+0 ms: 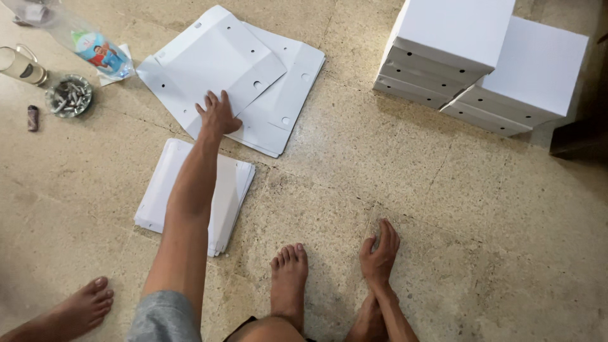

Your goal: The person folds white cardboard flats into boxes by bending the sides and securing the corner tabs by hand.

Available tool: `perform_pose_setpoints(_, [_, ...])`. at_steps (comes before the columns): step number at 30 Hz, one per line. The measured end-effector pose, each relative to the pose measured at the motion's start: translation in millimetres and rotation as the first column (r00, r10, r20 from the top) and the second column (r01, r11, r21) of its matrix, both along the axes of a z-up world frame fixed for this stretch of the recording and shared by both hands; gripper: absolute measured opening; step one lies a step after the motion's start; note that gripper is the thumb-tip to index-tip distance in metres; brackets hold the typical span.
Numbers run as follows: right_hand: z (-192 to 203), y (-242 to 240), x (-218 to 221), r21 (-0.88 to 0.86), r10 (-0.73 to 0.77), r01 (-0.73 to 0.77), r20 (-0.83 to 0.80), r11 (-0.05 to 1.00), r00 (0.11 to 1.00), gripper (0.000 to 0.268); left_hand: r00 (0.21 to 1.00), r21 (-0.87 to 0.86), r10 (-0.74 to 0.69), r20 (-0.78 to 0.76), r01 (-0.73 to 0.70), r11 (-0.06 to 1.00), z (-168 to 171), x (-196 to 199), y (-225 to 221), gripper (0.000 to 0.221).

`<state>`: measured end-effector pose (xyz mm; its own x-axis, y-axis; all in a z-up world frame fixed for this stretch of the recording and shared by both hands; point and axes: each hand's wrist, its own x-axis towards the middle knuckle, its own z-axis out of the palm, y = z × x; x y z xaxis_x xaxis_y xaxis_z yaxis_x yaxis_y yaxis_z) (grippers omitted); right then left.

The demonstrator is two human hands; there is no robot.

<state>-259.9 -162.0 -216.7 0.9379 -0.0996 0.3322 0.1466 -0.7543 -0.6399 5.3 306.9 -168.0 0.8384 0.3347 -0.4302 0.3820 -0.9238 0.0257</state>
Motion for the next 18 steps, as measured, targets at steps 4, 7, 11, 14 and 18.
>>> perform_pose_setpoints(4, [0.5,0.4,0.0,-0.026,0.017,-0.016,0.037,1.000,0.999,0.042,0.998,-0.066,-0.041,-0.055,0.037,0.997,-6.8,4.4,6.6,0.108])
perform_pose_setpoints(7, [2.9,1.1,-0.6,-0.001,0.002,-0.002,-0.020,1.000,1.000,0.041,0.978,0.121,-0.141,-0.155,0.161,0.980,-22.2,10.1,4.2,0.097])
perform_pose_setpoints(11, [1.8,1.4,-0.4,-0.018,0.006,-0.006,0.012,1.000,1.000,0.041,0.975,0.270,-0.191,-0.112,0.214,0.939,-54.3,22.3,9.7,0.087])
perform_pose_setpoints(14, [-2.4,-0.9,-0.2,-0.017,0.005,-0.006,-0.004,1.000,1.000,0.044,0.980,0.271,-0.154,0.127,0.116,0.956,-53.2,21.2,12.0,0.061])
perform_pose_setpoints(18, [-2.1,-0.8,-1.7,-0.011,0.003,-0.004,-0.023,1.000,1.000,0.046,0.933,0.355,-0.120,0.339,-0.009,0.935,-81.2,29.8,28.3,0.024])
